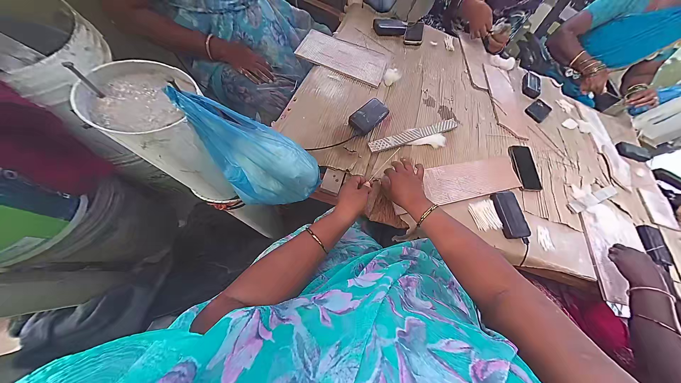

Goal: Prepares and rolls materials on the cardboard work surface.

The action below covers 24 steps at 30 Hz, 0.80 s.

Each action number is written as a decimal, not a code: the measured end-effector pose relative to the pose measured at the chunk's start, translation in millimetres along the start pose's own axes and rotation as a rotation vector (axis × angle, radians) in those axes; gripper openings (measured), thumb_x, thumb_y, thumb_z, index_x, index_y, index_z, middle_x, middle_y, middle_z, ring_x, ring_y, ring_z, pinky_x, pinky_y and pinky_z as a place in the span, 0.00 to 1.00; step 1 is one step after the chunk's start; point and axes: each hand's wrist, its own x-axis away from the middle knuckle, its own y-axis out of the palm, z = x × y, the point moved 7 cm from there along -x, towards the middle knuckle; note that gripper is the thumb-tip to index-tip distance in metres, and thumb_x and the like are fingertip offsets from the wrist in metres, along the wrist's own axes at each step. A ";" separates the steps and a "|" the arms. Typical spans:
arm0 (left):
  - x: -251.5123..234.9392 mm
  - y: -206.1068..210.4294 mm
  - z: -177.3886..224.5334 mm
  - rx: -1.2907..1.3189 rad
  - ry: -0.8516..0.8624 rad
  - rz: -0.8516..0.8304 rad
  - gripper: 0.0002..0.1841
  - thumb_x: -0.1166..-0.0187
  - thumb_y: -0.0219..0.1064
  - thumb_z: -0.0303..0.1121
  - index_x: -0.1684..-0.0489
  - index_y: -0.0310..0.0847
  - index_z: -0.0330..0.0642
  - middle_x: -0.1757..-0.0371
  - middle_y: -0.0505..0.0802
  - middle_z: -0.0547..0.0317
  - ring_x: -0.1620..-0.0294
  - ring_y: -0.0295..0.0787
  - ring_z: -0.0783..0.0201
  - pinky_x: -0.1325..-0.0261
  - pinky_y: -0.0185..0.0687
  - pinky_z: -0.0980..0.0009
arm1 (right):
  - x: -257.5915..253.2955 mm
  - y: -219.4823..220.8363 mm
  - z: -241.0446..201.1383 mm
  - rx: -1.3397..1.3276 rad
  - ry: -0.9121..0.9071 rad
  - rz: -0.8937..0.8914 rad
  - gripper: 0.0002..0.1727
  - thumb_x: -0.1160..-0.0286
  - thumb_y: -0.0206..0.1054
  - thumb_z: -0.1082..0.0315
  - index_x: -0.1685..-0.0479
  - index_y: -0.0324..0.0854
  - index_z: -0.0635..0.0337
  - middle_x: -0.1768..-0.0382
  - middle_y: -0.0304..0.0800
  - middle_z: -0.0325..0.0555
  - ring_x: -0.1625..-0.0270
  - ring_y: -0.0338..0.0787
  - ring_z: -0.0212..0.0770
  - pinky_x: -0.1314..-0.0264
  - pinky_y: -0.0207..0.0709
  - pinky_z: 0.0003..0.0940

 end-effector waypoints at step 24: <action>9.9 2.7 -0.8 0.182 -0.033 0.043 0.14 0.06 0.54 0.34 0.35 0.76 0.33 0.44 0.89 0.47 0.51 0.85 0.61 0.43 0.80 0.62 | 26.8 -21.1 19.1 -0.973 0.236 0.148 0.13 0.12 0.61 0.63 0.47 0.87 0.62 0.49 0.89 0.49 0.42 0.84 0.42 0.36 0.73 0.47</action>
